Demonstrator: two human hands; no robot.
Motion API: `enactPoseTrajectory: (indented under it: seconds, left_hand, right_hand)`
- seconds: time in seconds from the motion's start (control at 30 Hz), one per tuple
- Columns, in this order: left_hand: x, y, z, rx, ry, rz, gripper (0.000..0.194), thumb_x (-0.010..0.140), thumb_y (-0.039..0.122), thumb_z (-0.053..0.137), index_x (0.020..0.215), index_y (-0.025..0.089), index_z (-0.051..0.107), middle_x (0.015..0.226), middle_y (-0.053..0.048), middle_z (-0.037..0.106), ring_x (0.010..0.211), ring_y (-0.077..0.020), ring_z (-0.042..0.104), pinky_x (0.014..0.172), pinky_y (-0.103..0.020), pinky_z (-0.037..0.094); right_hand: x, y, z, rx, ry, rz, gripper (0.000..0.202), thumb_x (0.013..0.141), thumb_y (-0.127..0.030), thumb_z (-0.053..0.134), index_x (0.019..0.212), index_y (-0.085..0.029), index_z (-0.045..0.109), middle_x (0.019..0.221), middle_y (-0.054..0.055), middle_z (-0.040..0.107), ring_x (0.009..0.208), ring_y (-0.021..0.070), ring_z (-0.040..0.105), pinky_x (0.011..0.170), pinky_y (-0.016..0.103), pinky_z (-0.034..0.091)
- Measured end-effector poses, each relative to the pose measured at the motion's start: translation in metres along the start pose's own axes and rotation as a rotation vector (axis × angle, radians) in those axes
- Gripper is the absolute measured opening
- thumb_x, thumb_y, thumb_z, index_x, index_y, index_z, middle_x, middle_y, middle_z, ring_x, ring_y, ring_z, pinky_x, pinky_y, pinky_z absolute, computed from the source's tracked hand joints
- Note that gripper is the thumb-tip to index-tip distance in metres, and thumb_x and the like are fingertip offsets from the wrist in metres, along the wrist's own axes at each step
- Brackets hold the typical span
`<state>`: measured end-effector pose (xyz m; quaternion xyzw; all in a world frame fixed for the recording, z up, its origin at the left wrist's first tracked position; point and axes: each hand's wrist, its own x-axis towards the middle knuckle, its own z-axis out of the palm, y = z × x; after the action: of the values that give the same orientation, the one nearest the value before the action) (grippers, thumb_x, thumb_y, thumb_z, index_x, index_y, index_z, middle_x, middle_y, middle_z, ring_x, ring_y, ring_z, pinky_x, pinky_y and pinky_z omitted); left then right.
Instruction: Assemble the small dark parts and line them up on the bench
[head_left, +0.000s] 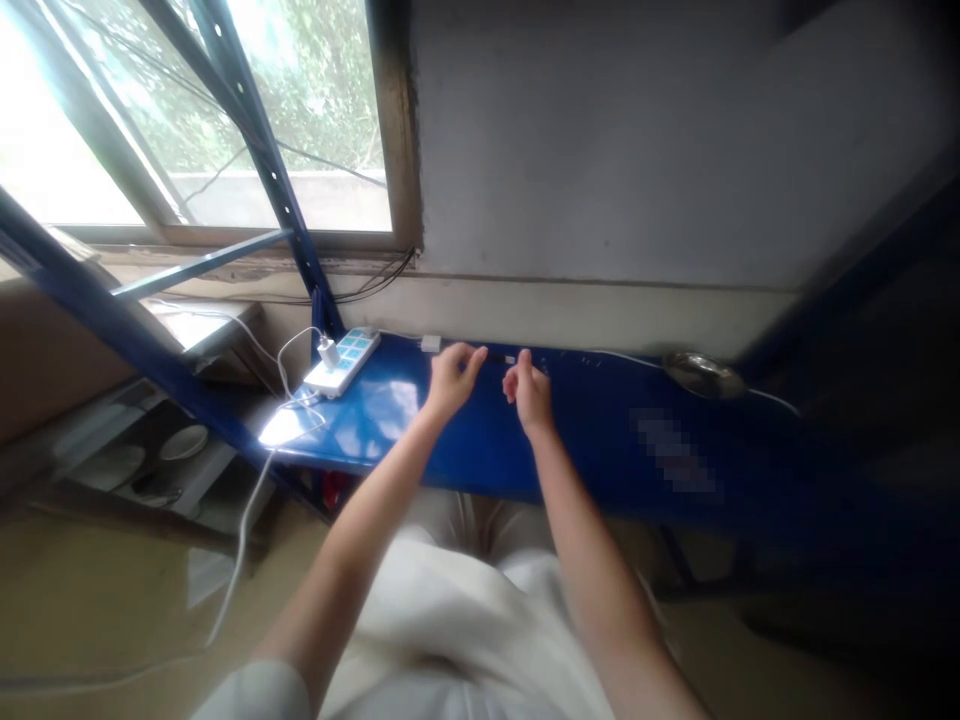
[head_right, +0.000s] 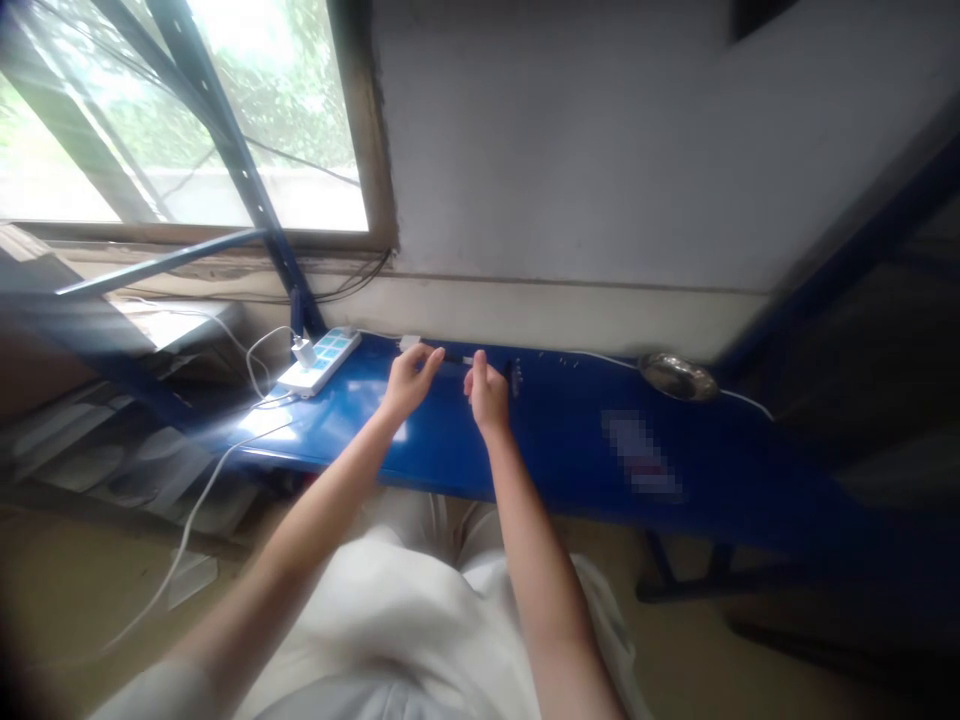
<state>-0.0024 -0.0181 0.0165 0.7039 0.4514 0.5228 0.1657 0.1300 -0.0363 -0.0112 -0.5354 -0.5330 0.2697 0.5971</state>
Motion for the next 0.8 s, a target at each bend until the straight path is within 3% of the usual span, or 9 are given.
enactPoseTrajectory:
  seconds: [0.1,0.33,0.63,0.8]
  left_hand:
    - [-0.014,0.007,-0.003,-0.073,0.013,0.004,0.03,0.084,0.042,0.047,0.07,0.017,0.056,0.068,-0.001,0.06,0.065,-0.0096,0.052,0.064,-0.02,0.041]
    - [-0.02,0.013,-0.01,-0.062,0.028,0.013,0.035,0.088,0.043,0.037,0.067,0.018,0.048,0.064,0.0,0.052,0.061,-0.0093,0.048,0.061,-0.021,0.039]
    - [-0.015,0.012,-0.005,-0.18,-0.003,-0.114,0.043,0.088,0.049,0.034,0.058,0.018,0.038,0.055,0.001,0.043,0.052,-0.0096,0.041,0.053,-0.023,0.033]
    - [-0.012,0.009,-0.006,-0.375,-0.036,-0.283,0.048,0.084,0.053,0.039,0.052,0.017,0.039,0.047,0.003,0.039,0.043,-0.0066,0.035,0.045,-0.021,0.029]
  right_hand:
    - [-0.003,-0.021,0.008,0.076,-0.034,0.014,0.058,0.08,-0.068,0.028,0.05,-0.019,0.041,0.04,-0.004,0.041,0.038,0.0075,0.04,0.042,0.02,0.033]
    - [-0.005,-0.025,0.014,0.055,-0.007,-0.092,0.053,0.081,-0.064,0.033,0.052,-0.02,0.039,0.044,-0.003,0.043,0.042,0.008,0.042,0.043,0.02,0.033]
    - [-0.005,-0.038,0.012,-0.056,-0.036,-0.134,0.054,0.084,-0.061,0.028,0.05,-0.021,0.038,0.043,-0.002,0.043,0.041,0.009,0.042,0.044,0.021,0.033]
    - [-0.004,-0.038,0.012,-0.096,-0.037,-0.137,0.055,0.083,-0.063,0.027,0.049,-0.021,0.036,0.042,-0.002,0.041,0.04,0.0085,0.039,0.043,0.021,0.03]
